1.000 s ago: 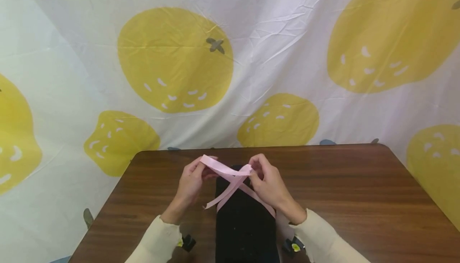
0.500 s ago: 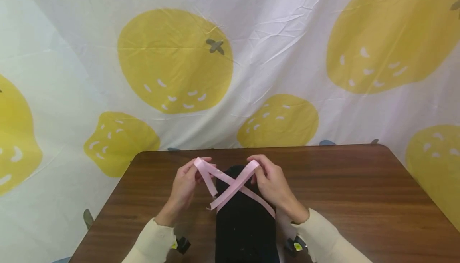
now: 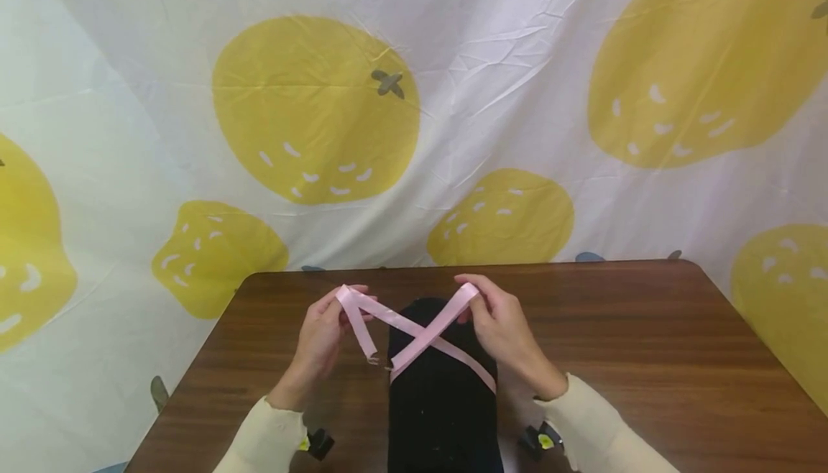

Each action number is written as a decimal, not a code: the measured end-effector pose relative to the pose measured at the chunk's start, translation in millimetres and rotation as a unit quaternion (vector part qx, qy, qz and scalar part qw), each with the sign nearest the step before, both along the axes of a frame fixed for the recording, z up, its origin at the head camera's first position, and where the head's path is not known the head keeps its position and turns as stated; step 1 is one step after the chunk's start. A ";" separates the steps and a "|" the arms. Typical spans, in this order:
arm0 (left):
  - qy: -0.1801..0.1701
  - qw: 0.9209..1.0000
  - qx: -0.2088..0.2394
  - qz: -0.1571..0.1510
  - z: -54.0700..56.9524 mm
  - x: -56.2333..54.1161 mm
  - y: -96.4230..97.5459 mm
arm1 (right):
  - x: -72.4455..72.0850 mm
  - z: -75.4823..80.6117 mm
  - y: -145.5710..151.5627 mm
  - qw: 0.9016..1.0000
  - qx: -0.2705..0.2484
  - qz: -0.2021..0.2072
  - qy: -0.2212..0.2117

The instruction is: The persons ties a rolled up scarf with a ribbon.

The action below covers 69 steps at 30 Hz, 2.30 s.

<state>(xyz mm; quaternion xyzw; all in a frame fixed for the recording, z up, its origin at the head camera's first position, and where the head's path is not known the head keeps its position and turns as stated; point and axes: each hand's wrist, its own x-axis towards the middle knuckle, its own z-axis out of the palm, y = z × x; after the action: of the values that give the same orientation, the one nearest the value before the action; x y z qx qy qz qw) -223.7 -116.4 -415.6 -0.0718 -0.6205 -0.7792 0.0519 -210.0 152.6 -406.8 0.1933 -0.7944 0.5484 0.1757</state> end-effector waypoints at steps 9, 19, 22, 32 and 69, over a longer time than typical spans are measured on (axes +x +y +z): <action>-0.010 1.000 0.016 0.008 -2.4 0.5 -9.2 | -2.0 3.3 12.9 1.000 0.007 -0.015 0.010; -0.022 0.999 0.023 0.025 -3.6 2.0 -18.5 | -2.0 5.0 30.0 1.000 0.009 -0.017 -0.002; -0.024 0.999 0.020 0.024 -4.0 2.0 -19.4 | -1.7 5.6 34.4 0.999 0.018 -0.029 -0.006; -0.027 0.999 0.032 0.021 -4.0 3.1 -22.7 | -0.8 4.4 46.9 0.998 0.033 -0.049 -0.019; -0.110 0.989 0.085 0.043 -23.3 5.9 -72.2 | -12.9 -29.0 112.7 0.963 -0.206 0.028 -0.173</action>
<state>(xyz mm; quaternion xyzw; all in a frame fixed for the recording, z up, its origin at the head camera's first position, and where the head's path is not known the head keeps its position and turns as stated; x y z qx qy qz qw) -217.9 -188.6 -438.8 0.0460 -0.5566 -0.8292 0.0224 -222.9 265.3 -435.8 0.0775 -0.6768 0.7299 0.0563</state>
